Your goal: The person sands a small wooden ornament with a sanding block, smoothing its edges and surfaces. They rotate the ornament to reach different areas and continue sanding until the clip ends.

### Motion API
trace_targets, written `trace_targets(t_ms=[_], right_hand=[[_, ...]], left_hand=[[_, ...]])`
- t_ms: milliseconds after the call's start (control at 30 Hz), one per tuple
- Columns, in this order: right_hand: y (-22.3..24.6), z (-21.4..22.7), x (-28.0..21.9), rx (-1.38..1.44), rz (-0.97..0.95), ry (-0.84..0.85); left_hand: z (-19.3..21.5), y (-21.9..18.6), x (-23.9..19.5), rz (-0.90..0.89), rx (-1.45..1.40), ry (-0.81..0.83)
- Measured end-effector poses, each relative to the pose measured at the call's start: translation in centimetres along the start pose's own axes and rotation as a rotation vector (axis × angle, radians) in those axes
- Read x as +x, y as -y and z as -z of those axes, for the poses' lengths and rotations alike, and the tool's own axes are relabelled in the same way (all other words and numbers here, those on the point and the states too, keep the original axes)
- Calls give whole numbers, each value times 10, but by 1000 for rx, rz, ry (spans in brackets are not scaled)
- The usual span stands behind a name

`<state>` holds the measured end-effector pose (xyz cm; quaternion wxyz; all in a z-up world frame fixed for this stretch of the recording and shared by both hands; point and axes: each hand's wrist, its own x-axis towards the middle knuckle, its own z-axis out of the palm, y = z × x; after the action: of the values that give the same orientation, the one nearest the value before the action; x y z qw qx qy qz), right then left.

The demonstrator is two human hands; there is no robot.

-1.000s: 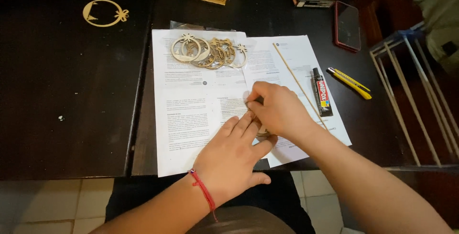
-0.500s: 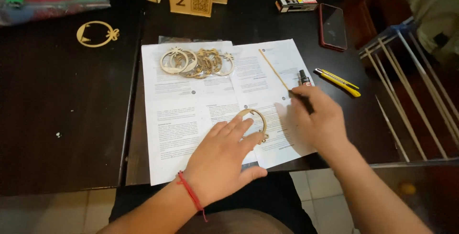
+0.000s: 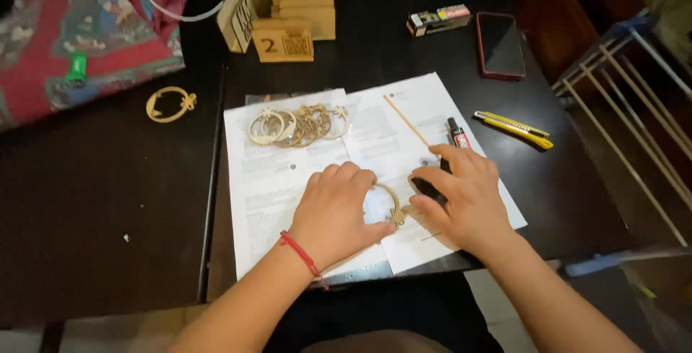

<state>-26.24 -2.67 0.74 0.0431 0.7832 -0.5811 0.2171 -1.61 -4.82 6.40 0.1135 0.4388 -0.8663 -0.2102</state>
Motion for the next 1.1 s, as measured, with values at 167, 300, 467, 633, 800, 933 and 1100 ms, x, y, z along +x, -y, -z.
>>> trace_targets(t_ms=[167,300,467,633,800,933,1100], right_hand=[[2,3,1,64,-32,40],[-1,1,0,74,-7,-10],[25,30,22,150,137,-275],[99,47,80,1081,-249,-178],[120,14,135,1708,-726,-416],[122,3,146,1805,-658,-505],[108,2,136,2551,-20,65]], left_hand=[[14,-1,5,30,-189,66],[27,1,10,99,-393,56],[51,9,31,140,-475,-186],[58,24,43,-7,-540,-580],[52,31,38,-419,-277,-817],[38,35,41,-557,-224,-853],[41,38,43,-516,-28,-755]])
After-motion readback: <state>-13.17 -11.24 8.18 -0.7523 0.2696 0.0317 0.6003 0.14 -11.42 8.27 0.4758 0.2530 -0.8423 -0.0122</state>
